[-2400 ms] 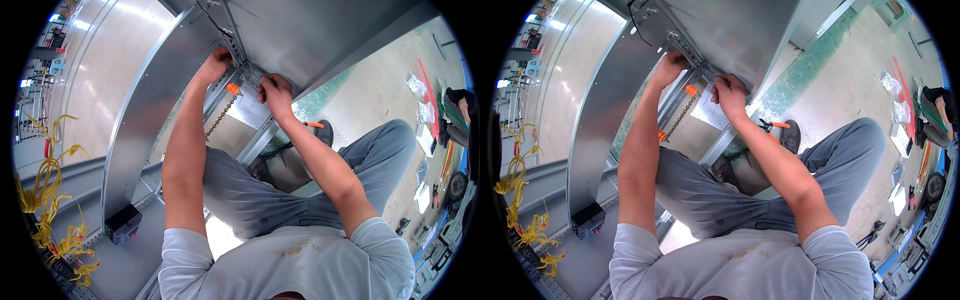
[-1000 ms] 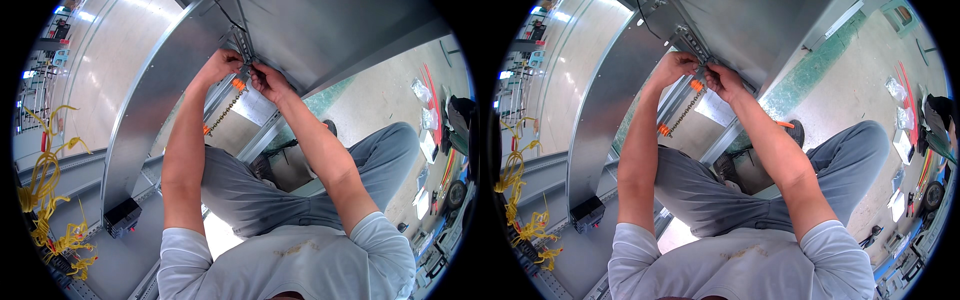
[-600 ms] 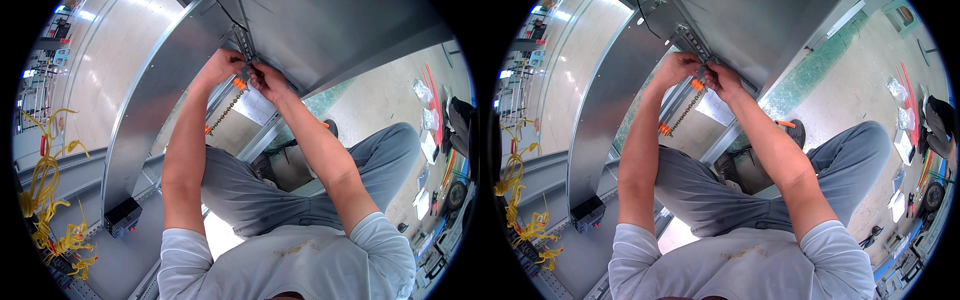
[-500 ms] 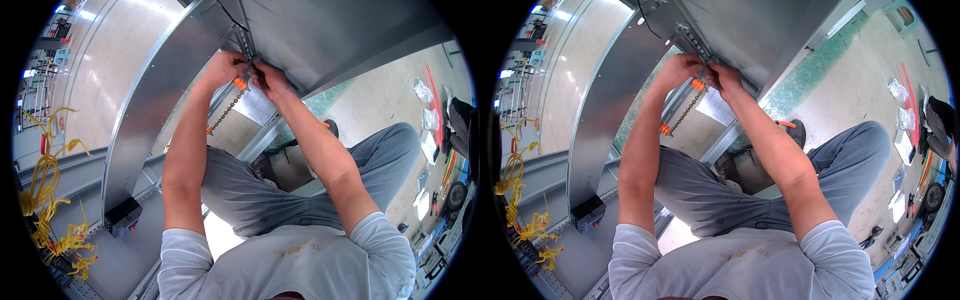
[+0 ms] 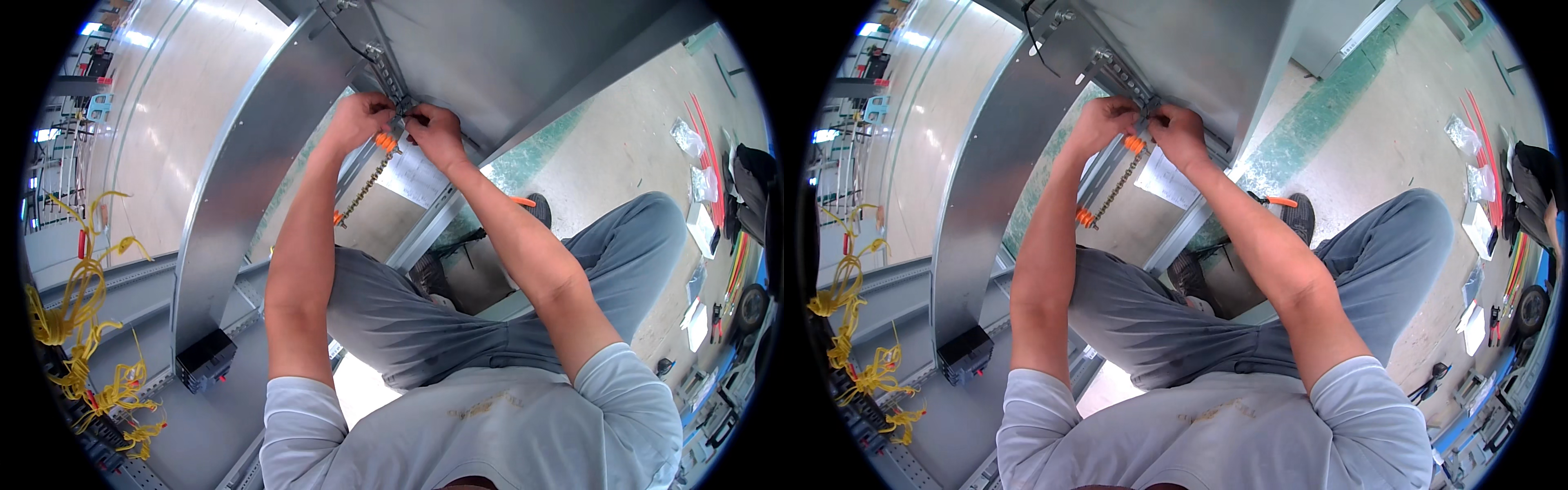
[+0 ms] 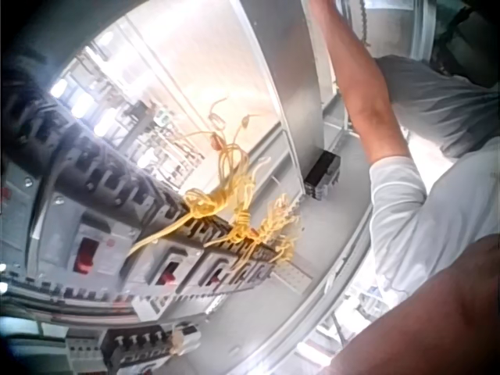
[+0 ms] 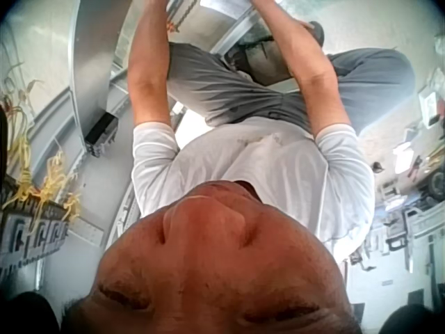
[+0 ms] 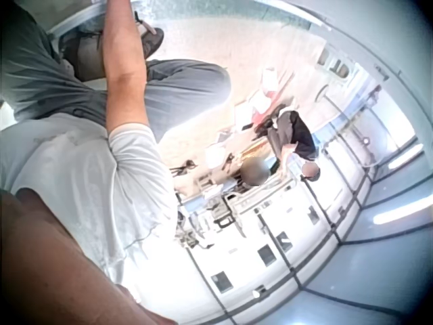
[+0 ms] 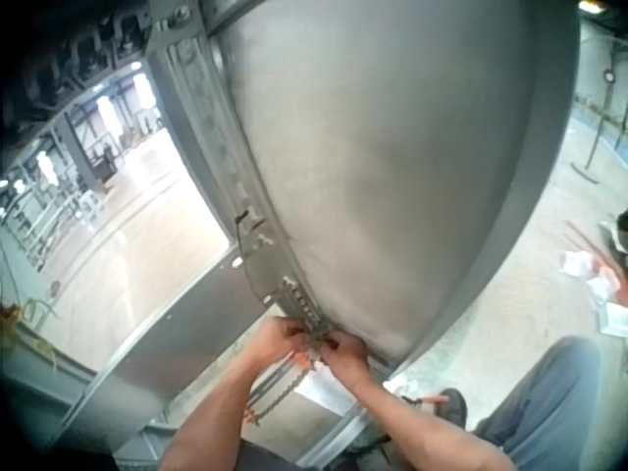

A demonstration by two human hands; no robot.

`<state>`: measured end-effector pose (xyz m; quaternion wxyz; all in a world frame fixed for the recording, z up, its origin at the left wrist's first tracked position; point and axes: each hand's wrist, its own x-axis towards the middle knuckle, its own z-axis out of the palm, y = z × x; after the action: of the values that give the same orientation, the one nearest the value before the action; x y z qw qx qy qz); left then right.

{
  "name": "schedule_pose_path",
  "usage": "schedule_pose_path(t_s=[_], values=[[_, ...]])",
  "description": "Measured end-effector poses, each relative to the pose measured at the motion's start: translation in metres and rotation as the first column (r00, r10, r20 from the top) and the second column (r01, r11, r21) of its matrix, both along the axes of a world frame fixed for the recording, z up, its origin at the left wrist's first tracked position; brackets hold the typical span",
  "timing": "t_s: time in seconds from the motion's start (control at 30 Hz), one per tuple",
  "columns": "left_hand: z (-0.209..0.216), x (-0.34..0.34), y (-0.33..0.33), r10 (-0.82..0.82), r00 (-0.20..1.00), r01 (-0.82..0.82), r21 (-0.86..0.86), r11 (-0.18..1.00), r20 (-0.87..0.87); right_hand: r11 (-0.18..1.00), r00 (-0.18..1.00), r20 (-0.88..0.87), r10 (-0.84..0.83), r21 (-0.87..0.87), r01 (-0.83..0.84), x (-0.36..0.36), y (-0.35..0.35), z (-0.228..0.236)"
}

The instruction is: The person sits on the floor in front of an open electrical panel and organizes wires using zip ties and pliers. They repeatedly bundle wires, secure them with zip ties, and trim the excess ends.

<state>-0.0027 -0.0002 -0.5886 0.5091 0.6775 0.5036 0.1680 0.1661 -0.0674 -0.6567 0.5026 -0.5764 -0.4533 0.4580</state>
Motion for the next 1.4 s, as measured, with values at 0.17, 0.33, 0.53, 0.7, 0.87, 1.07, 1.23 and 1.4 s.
schedule_pose_path(t_s=[0.17,0.33,0.53,0.7,0.87,1.07,1.23,1.4], values=[[-0.002,0.002,-0.004,-0.008,1.0,0.008,0.034,0.999,-0.014,0.984,0.902,0.432,-0.021,0.169,-0.058,0.007,0.002,0.007],[0.004,0.014,-0.021,0.098,0.99,-0.082,0.144,0.986,-0.104,0.994,0.946,0.322,-0.049,0.106,0.015,0.003,-0.001,0.011],[-0.012,0.023,-0.025,0.222,0.934,-0.039,0.537,0.843,-0.28,0.996,0.966,0.249,-0.066,0.068,0.051,0.007,-0.003,0.01],[-0.013,0.027,-0.024,0.207,0.921,-0.001,0.529,0.848,-0.33,0.995,0.968,0.239,-0.079,0.079,0.061,0.007,-0.004,0.007],[-0.027,0.02,-0.018,0.267,0.923,-0.09,0.52,0.849,-0.277,0.993,0.953,0.302,-0.028,0.117,-0.008,0.005,-0.018,0.015],[-0.033,0.008,-0.007,0.228,0.955,-0.104,0.508,0.855,-0.188,0.986,0.966,0.255,-0.041,0.166,-0.002,0.012,-0.024,0.025],[-0.029,0.003,0.0,0.166,0.975,-0.089,0.422,0.902,-0.15,0.931,0.997,0.012,0.081,0.356,-0.079,0.005,-0.009,0.019],[-0.032,0.002,0.004,0.201,0.978,-0.174,0.315,0.933,-0.054,0.911,0.865,-0.353,0.357,-0.071,-0.406,0.006,0.007,0.017]])
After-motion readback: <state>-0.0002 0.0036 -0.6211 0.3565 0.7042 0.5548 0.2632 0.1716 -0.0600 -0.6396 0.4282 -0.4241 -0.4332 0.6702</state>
